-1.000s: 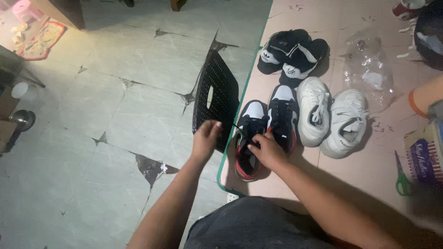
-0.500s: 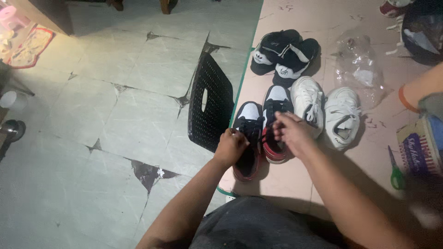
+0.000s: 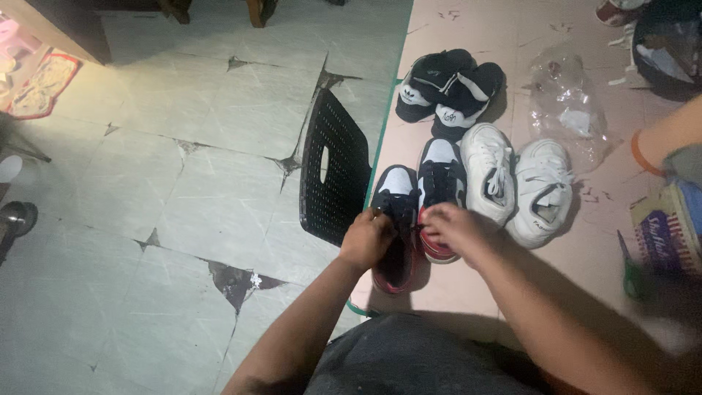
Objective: The person unlaces and then re-laces two pairs of sneakers on a tiled floor. They first work on a black-and-red pair, removing the laces and threading them back through the eyelets, then move to a white pair and repeat the process. The hands are visible throughout, manipulating the laces and shoes directly.
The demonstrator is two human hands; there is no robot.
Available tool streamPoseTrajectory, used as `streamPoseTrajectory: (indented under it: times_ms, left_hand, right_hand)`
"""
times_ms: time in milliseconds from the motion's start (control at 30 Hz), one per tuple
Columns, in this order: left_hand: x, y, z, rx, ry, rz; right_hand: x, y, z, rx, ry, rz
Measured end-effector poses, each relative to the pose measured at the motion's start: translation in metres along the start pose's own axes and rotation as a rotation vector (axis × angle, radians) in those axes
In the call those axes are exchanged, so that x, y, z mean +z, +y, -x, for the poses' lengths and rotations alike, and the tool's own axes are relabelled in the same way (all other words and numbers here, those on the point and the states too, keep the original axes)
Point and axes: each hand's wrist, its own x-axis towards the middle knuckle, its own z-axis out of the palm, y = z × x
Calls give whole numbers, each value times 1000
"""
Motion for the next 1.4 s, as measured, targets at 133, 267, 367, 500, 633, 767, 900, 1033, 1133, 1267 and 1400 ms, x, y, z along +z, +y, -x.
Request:
streamPoseTrajectory:
  times_ms: [133, 267, 367, 500, 633, 767, 900, 1033, 1133, 1267, 1400]
  left_hand:
    - [13, -29, -8, -402, 86, 577]
    - [1, -68, 6, -593, 78, 893]
    - [-11, -80, 19, -597, 171, 810]
    - [-17, -63, 20, -383, 375, 436]
    - [-14, -28, 12, 61, 245, 8]
    - [-5, 1, 1, 217, 60, -121]
    - [4, 11, -4, 317, 98, -225]
    - [7, 10, -3, 270, 72, -232]
    - [9, 7, 0, 264, 35, -323]
    - [16, 2, 5, 279, 153, -249]
    - [25, -14, 14, 3, 264, 108]
  right_hand:
    - [23, -15, 14, 84, 16, 410]
    - [30, -27, 23, 102, -72, 514]
    - [34, -31, 28, 218, -119, 672]
    - [39, -32, 30, 275, -172, 891]
    - [48, -23, 24, 27, -36, 1050]
    - [52, 3, 13, -158, 101, 1094]
    - [53, 32, 9, -319, 204, 1025]
    - [53, 38, 7, -298, 237, 884]
    - [50, 37, 11, -90, 167, 724]
    - [54, 40, 14, -329, 251, 825]
    - [55, 48, 15, -374, 252, 929]
